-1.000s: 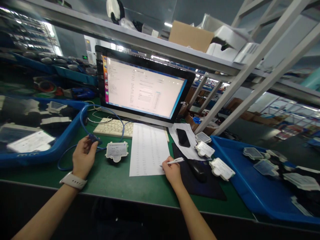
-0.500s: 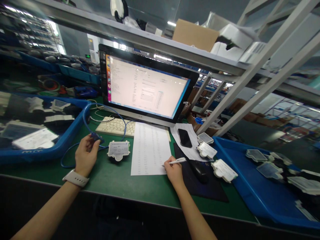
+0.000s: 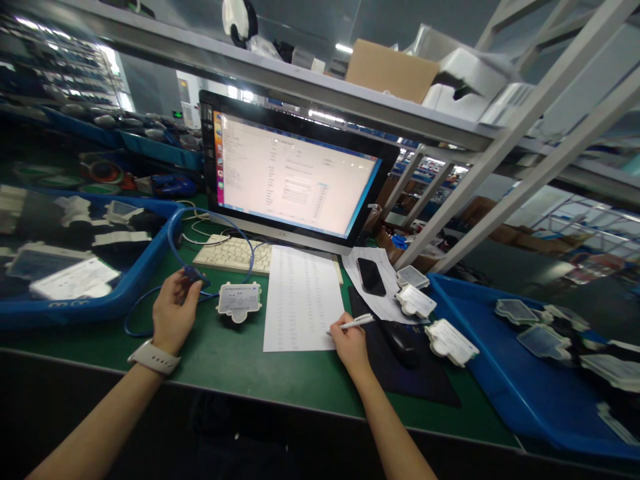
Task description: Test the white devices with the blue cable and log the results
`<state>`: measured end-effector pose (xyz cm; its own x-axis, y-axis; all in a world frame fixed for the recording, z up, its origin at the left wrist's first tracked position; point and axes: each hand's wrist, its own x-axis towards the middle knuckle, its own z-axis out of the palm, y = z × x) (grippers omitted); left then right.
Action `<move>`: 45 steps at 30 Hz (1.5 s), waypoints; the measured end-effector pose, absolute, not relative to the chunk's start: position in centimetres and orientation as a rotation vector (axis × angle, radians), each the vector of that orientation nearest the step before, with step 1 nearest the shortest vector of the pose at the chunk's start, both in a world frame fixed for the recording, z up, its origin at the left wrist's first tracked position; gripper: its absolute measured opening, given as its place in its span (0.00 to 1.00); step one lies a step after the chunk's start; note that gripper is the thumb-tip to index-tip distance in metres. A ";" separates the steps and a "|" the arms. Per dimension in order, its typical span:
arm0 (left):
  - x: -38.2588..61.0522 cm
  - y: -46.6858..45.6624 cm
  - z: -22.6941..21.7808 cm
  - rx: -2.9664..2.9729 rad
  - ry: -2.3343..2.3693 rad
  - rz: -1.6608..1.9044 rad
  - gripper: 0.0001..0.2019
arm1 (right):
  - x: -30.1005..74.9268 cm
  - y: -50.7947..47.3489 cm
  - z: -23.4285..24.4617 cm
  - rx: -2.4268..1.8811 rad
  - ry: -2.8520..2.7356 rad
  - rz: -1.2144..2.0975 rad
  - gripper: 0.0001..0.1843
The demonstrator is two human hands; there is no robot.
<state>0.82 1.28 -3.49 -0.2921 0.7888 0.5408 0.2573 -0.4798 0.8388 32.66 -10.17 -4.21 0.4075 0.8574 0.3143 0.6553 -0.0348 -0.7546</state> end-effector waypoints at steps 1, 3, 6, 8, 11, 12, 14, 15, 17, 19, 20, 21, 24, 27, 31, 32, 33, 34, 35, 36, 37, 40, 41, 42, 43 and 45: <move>0.8 1.3 -3.5 1.559 1.310 1.825 0.19 | 32.6 -10.2 -4.2 -1.761 -1.315 0.277 0.11; 0.8 1.2 -3.4 1.559 1.317 1.828 0.19 | 32.6 -10.2 -4.1 -1.766 -1.311 0.269 0.10; 0.8 1.2 -3.5 1.556 1.309 1.821 0.20 | 32.5 -10.3 -4.0 -1.773 -1.318 0.267 0.10; 0.8 1.3 -3.6 1.548 1.301 1.813 0.20 | 32.5 -10.3 -4.0 -1.773 -1.323 0.273 0.10; 0.8 1.3 -3.6 1.541 1.297 1.816 0.20 | 32.5 -10.3 -4.1 -1.768 -1.328 0.283 0.10; 0.8 1.3 -3.6 1.542 1.295 1.818 0.20 | 32.5 -10.3 -4.1 -1.764 -1.330 0.284 0.10; 0.8 1.3 -3.5 1.545 1.294 1.824 0.19 | 32.6 -10.3 -4.1 -1.756 -1.327 0.282 0.11; 0.8 1.2 -3.5 1.546 1.295 1.827 0.19 | 32.6 -10.3 -4.1 -1.753 -1.324 0.280 0.11; 0.9 1.2 -3.4 1.545 1.297 1.835 0.19 | 32.5 -10.3 -4.0 -1.749 -1.313 0.278 0.11; 0.9 1.1 -3.4 1.544 1.294 1.839 0.19 | 32.4 -10.2 -3.9 -1.744 -1.302 0.284 0.10; 0.9 1.1 -3.4 1.545 1.290 1.839 0.19 | 32.4 -10.2 -3.9 -1.740 -1.297 0.290 0.10; 0.8 1.1 -3.4 1.547 1.288 1.837 0.19 | 32.3 -10.2 -3.8 -1.734 -1.291 0.296 0.10; 0.7 1.2 -3.4 1.554 1.298 1.833 0.19 | 32.3 -10.1 -3.7 -1.707 -1.265 0.323 0.10; 0.6 1.2 -3.4 1.555 1.314 1.835 0.19 | 32.6 -10.0 -3.8 -1.671 -1.212 0.351 0.10; 0.7 1.2 -3.4 1.511 1.323 1.848 0.22 | 32.9 -9.9 -4.0 -1.623 -1.094 0.394 0.11; 0.7 1.2 -3.4 1.504 1.337 1.853 0.23 | 33.0 -9.9 -4.1 -1.609 -1.068 0.412 0.11; 0.7 1.2 -3.4 1.503 1.354 1.860 0.24 | 33.0 -9.9 -4.2 -1.593 -1.042 0.433 0.12; 0.6 1.3 -3.3 1.512 1.376 1.871 0.25 | 33.1 -9.9 -4.3 -1.575 -1.016 0.455 0.12; 0.6 1.3 -3.3 1.537 1.407 1.886 0.26 | 33.1 -9.8 -4.3 -1.555 -0.988 0.479 0.12; 0.5 1.3 -3.2 1.582 1.448 1.901 0.26 | 33.1 -9.8 -4.4 -1.534 -0.958 0.501 0.13; 0.4 1.3 -3.1 1.644 1.496 1.917 0.25 | 33.2 -9.7 -4.4 -1.511 -0.929 0.522 0.14; 0.4 1.0 -2.7 1.902 1.570 1.931 0.22 | 33.3 -9.6 -4.5 -1.446 -0.843 0.568 0.18; 0.5 0.8 -2.5 1.993 1.542 1.919 0.21 | 33.3 -9.6 -4.4 -1.427 -0.817 0.581 0.20; 0.7 0.6 -2.3 2.084 1.494 1.886 0.21 | 33.2 -9.6 -4.3 -1.411 -0.792 0.592 0.21; 0.9 0.3 -2.2 2.179 1.445 1.823 0.21 | 33.2 -9.6 -4.1 -1.396 -0.769 0.602 0.23; 1.4 -0.5 -2.0 2.358 1.391 1.609 0.23 | 33.1 -9.8 -3.7 -1.369 -0.732 0.615 0.26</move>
<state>1.42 -0.47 -1.98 0.1030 0.6331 0.7672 0.6672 -0.6160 0.4188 33.13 -9.82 -3.73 0.6399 0.7613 0.1042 0.0280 0.1125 -0.9933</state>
